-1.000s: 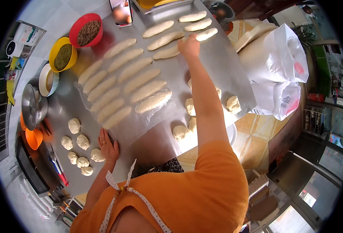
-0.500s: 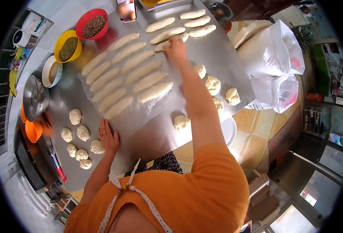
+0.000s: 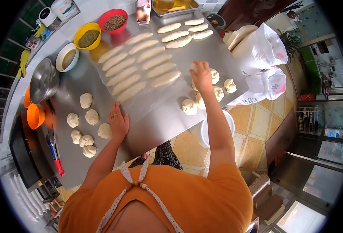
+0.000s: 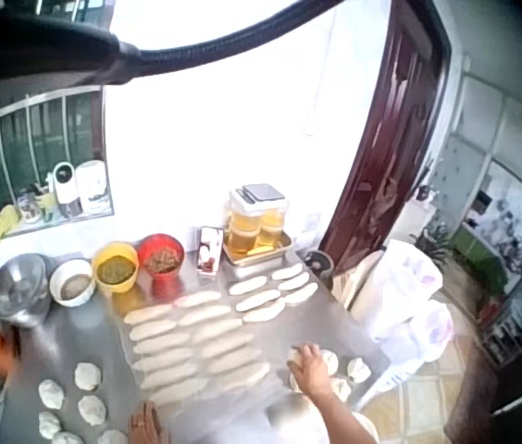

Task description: The person shapes small balls of dough into long, cylindrical rolls on a stainless steel countertop. They place the finished rolls onto a sheet of plastic wrap and occasionally use a dough scraper to move items.

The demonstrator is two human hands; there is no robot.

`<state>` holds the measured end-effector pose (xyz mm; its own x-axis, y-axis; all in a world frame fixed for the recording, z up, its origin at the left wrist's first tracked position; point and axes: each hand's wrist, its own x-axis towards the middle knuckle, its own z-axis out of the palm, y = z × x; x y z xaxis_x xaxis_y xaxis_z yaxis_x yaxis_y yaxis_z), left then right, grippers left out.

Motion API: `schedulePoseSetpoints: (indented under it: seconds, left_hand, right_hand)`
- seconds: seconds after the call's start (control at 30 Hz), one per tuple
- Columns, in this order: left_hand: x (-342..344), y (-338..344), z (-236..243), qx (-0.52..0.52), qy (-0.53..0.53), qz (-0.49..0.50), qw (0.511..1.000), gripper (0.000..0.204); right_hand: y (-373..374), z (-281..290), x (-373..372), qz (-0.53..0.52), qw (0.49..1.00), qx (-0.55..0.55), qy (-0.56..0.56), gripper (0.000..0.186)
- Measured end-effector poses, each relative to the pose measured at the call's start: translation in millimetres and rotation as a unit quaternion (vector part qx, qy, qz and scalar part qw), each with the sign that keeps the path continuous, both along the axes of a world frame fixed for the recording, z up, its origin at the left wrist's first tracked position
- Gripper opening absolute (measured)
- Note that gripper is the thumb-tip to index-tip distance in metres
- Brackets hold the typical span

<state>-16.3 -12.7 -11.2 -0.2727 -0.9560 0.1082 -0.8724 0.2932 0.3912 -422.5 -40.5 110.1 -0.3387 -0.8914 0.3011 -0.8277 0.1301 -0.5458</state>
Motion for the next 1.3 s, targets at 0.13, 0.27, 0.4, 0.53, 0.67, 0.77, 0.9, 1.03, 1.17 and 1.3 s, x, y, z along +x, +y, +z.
schedulePoseSetpoints:
  seconds: [0.13,0.27,0.4,0.53,0.67,0.77,0.9,1.03,1.17,1.3]
  left_hand:
    - [2.2,5.1,3.1,-0.045,0.072,-0.019,0.996,0.067]
    - [-5.7,38.0,-1.4,-0.054,0.185,-0.189,0.963,0.062]
    - [-29.6,95.7,13.9,0.126,0.274,-0.246,0.921,0.052]
    - [-41.2,104.1,5.9,0.226,0.307,-0.208,0.900,0.043]
    - [-49.2,75.2,10.7,0.217,0.247,-0.191,0.925,0.042]
    - [-69.3,55.0,14.3,0.213,0.150,-0.175,0.949,0.044]
    - [-82.2,40.9,18.8,0.236,0.079,-0.167,0.954,0.038]
    - [-57.3,84.8,3.8,0.473,0.178,-0.182,0.844,0.041]
    - [-46.1,73.9,1.0,0.432,0.133,-0.210,0.867,0.044]
    - [-76.6,41.8,20.3,0.290,0.120,-0.210,0.926,0.050]
  right_hand:
    - [98.9,-25.9,116.3,0.189,0.979,0.066,-0.026,0.044]
    - [174.8,-68.7,194.1,0.295,0.942,0.158,0.007,0.050]
    - [177.2,-70.5,220.5,0.033,0.971,0.050,-0.231,0.037]
    - [170.4,-100.4,224.8,-0.152,0.979,0.124,-0.054,0.021]
    - [140.9,-129.9,214.3,-0.071,0.992,0.069,0.077,0.012]
    - [98.9,-127.5,185.9,-0.030,0.993,0.064,0.097,0.011]
    - [92.0,-111.6,188.2,-0.053,0.991,0.118,-0.039,0.016]
    - [150.7,-115.2,233.6,-0.108,0.970,0.182,-0.118,0.017]
    - [149.1,-116.1,234.1,-0.055,0.996,0.066,0.013,0.011]
    - [104.5,-117.7,199.9,-0.015,0.998,0.017,0.065,0.010]
